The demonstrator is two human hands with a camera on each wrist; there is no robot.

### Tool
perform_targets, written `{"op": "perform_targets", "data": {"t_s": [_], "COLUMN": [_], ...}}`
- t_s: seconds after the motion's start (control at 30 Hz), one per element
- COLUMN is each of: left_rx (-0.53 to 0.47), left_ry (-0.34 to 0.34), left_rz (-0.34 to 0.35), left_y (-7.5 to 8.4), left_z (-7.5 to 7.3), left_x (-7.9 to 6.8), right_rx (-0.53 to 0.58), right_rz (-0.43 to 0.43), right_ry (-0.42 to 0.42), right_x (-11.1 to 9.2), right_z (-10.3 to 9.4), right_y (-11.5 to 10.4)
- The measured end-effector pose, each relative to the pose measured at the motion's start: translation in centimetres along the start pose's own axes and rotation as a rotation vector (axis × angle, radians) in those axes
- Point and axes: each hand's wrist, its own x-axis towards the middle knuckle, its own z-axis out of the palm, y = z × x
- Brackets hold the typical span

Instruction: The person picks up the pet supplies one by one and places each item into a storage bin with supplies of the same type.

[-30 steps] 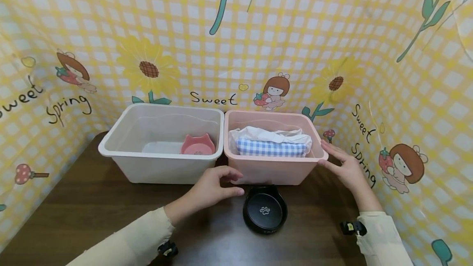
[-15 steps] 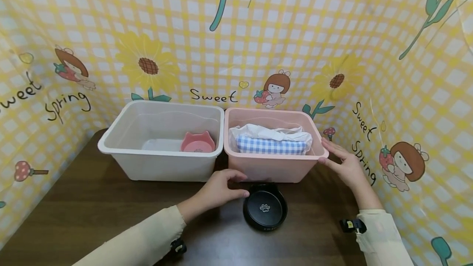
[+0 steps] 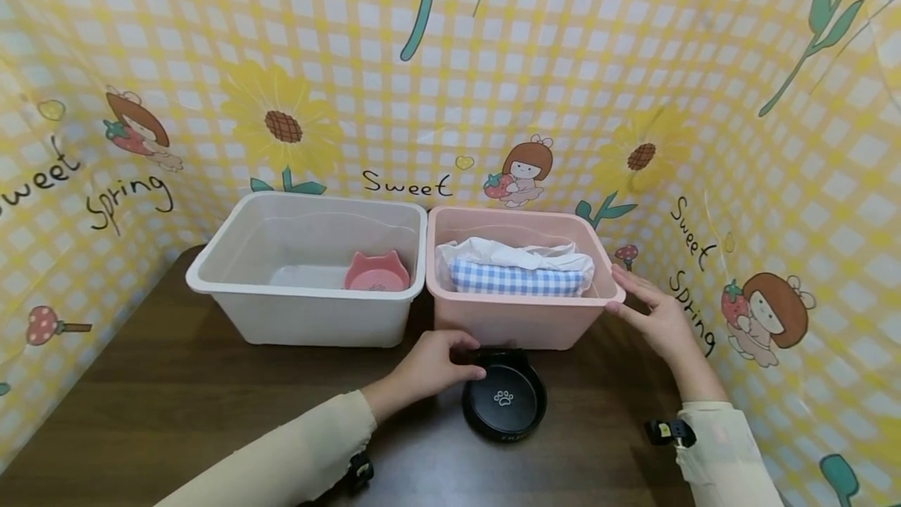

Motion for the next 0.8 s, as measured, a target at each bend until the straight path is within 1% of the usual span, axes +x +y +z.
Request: {"op": "perform_targets", "data": {"t_s": [0.23, 0.37, 0.53, 0.67, 0.8], "left_rx": [-0.001, 0.034, 0.077, 0.074, 0.070], "left_ry": [-0.029, -0.028, -0.010, 0.020, 0.031], "left_rz": [-0.012, -0.024, -0.041, -0.064, -0.073], "left_y": [-0.5, -0.6, -0.8, -0.8, -0.8], "left_z": [0.8, 1.1, 1.5, 1.6, 1.7], "left_x": [0.5, 0.9, 1.2, 1.4, 1.5], "right_rx": [-0.003, -0.006, 0.002, 0.006, 0.011], "right_rz": [0.001, -0.002, 0.003, 0.008, 0.004], "right_ry": [0.002, 0.004, -0.002, -0.006, -0.006], "right_x": [0.0, 0.0, 0.0, 0.1, 0.1], "right_z": [0.1, 0.0, 0.0, 0.0, -0.1], "right_y": [0.0, -0.1, -0.3, -0.4, -0.2]}}
